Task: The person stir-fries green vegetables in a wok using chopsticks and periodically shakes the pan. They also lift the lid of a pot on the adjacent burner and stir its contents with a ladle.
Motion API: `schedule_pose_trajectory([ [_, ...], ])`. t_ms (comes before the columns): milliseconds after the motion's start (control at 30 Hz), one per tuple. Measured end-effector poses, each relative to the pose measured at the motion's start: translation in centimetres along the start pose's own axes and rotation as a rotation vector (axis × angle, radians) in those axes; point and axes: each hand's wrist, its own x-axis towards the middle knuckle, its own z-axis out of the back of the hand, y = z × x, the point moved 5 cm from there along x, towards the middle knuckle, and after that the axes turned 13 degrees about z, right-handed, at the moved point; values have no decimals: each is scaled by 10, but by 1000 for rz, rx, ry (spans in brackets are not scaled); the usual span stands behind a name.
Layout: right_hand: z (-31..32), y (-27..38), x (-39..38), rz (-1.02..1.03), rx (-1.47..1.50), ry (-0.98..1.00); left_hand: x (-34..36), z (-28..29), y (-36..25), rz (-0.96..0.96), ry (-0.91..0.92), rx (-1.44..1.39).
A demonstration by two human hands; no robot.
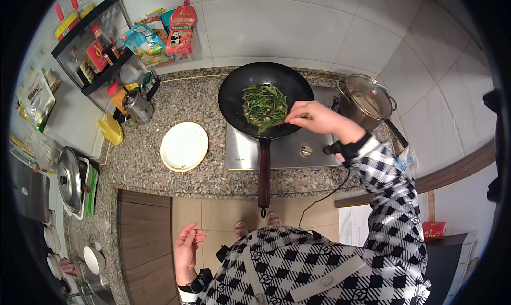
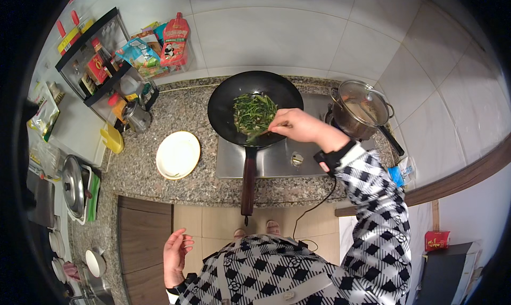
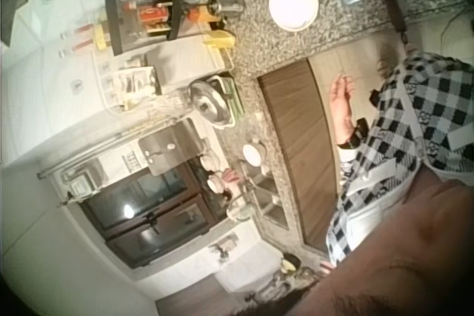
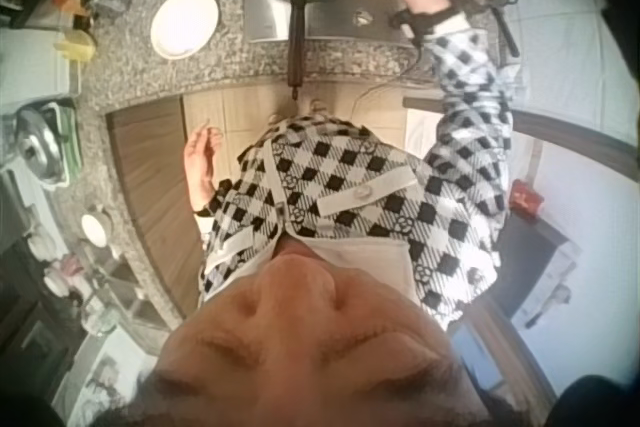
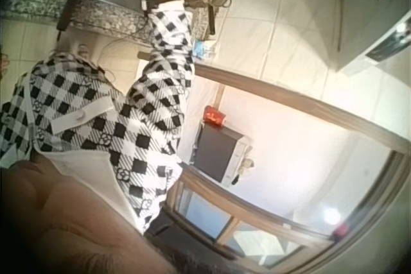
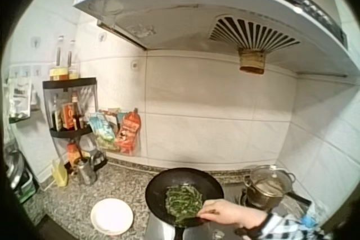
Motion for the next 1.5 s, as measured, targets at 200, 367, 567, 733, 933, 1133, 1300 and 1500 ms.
schedule_pose_trajectory([
  [200,14,14,2,22,26,-277,-5,-1,-4,-32,-38,4],
  [367,-25,16,6,77,-234,-19,1,-9,-1,-9,-48,18],
  [567,-6,66,-30,169,-191,-416,13,-30,-6,-31,15,33],
  [733,-35,89,-63,91,-109,-532,19,-65,-24,-50,93,118],
  [933,-53,106,-77,83,-43,-637,6,-134,-47,-88,233,259],
  [1133,-61,120,-83,85,73,-759,-24,-223,-64,-178,497,470],
  [1300,-86,152,-76,375,-122,-660,-35,-263,-64,-128,711,145],
  [1500,-102,167,-71,339,-349,-535,-24,-257,-79,9,776,53],
])
